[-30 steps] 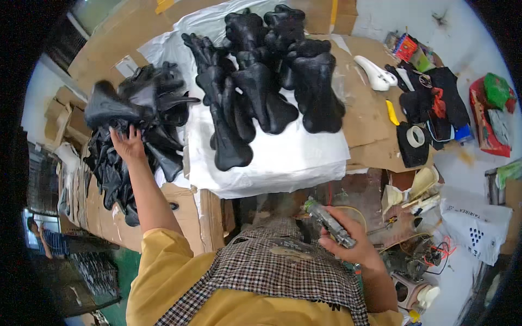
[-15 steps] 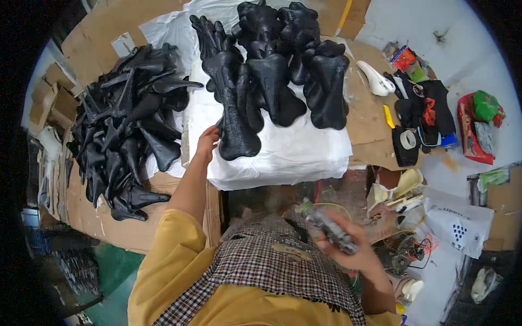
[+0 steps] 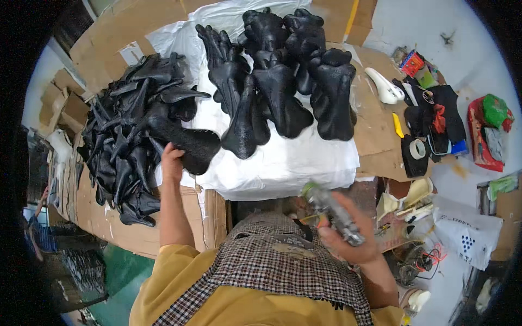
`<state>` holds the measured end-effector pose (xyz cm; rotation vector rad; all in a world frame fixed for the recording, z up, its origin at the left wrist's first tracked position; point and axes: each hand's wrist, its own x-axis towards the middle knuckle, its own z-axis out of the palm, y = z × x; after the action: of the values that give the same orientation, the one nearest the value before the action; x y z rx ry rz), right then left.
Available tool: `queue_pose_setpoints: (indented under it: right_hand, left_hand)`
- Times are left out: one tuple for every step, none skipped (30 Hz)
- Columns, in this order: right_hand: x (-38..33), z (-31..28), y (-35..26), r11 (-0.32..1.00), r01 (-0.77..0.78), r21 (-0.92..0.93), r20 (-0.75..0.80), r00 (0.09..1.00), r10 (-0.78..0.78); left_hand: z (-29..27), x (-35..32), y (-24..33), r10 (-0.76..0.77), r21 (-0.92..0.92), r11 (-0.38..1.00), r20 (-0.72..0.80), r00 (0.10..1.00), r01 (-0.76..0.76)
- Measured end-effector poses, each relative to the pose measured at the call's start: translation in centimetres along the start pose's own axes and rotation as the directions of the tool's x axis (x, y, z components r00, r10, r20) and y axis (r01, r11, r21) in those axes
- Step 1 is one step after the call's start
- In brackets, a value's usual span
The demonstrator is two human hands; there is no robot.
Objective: Sorting bicycle seat components and using an air blow gun to clean or process them before packing.
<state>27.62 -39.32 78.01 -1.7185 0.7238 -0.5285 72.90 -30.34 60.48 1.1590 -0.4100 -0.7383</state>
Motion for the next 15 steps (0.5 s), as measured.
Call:
queue_pose_setpoints:
  right_hand:
    - [0.2, -0.3, -0.4, 1.0, 0.006, 0.008, 0.013, 1.0, -0.006]
    - [0.4, -0.6, -0.7, 0.996, 0.029, 0.084, -0.083, 0.996, -0.022]
    - [0.7, -0.9, -1.1, 0.987, 0.058, 0.151, -0.183, 0.983, -0.03]
    - [0.9, -1.3, -1.3, 0.987, 0.049, 0.154, -0.172, 0.985, -0.022]
    - [1.1, -1.6, -0.7, 0.987, 0.049, 0.153, -0.169, 0.985, -0.023]
    - [1.0, -1.7, -0.1, 0.993, 0.043, 0.11, -0.077, 0.996, -0.035]
    - [1.1, -1.5, 0.0, 0.997, 0.04, 0.064, 0.014, 0.999, -0.041]
    - [1.0, -1.0, -0.6, 0.994, -0.095, 0.06, 0.087, 0.992, 0.09]
    - [1.3, -0.7, -0.5, 0.993, -0.098, 0.058, 0.088, 0.992, 0.093]
    - [1.7, -0.1, -0.1, 0.995, -0.089, -0.047, 0.171, 0.981, 0.095]
    - [2.2, 0.3, 0.3, 0.986, -0.072, -0.152, 0.247, 0.963, 0.108]
    - [2.5, 0.8, 0.7, 0.984, -0.086, -0.156, 0.232, 0.965, 0.121]
    - [2.3, 1.4, 0.4, 0.982, -0.104, -0.16, 0.216, 0.967, 0.138]
    - [2.0, 2.1, 0.0, 0.984, -0.174, -0.04, 0.083, 0.981, 0.177]
    - [2.2, 2.6, -0.3, 0.974, -0.21, 0.085, -0.049, 0.975, 0.215]
  left_hand:
    - [-1.6, -0.4, 0.9, 0.02, 0.006, 1.0, -0.055, 0.998, -0.02]
    - [-2.9, -0.9, 1.3, 0.031, -0.01, 0.999, -0.127, 0.991, -0.033]
    - [-3.5, -1.2, 1.9, 0.04, -0.031, 0.998, -0.194, 0.98, -0.047]
    - [-4.0, -1.4, 2.2, 0.075, -0.043, 0.995, -0.206, 0.976, -0.085]
    - [-4.3, -1.4, 2.5, 0.085, 0.0, 0.996, -0.246, 0.965, -0.088]
    - [-4.9, -1.3, 2.6, 0.073, -0.01, 0.997, -0.264, 0.962, -0.078]
    - [-5.4, -1.0, 2.7, 0.058, -0.021, 0.998, -0.28, 0.958, -0.066]
    - [-6.3, -0.1, 2.2, 0.049, -0.022, 0.998, -0.281, 0.959, -0.058]
    - [-7.2, 1.1, 1.5, 0.0, -0.059, 0.998, -0.187, 0.982, -0.011]
    - [-7.0, 2.6, 1.3, -0.05, -0.093, 0.995, -0.08, 0.996, 0.043]
    - [-6.5, 4.2, 0.7, -0.058, -0.035, 0.998, -0.071, 0.996, 0.056]
    - [-5.5, 5.7, 0.2, -0.082, -0.053, 0.995, 0.019, 0.996, 0.082]
    - [-4.3, 7.0, -0.3, -0.108, -0.072, 0.991, 0.114, 0.988, 0.116]
    - [-3.3, 8.5, -1.6, -0.189, -0.07, 0.977, 0.146, 0.971, 0.2]
    - [-1.9, 10.2, -2.9, -0.256, -0.067, 0.96, 0.179, 0.95, 0.271]
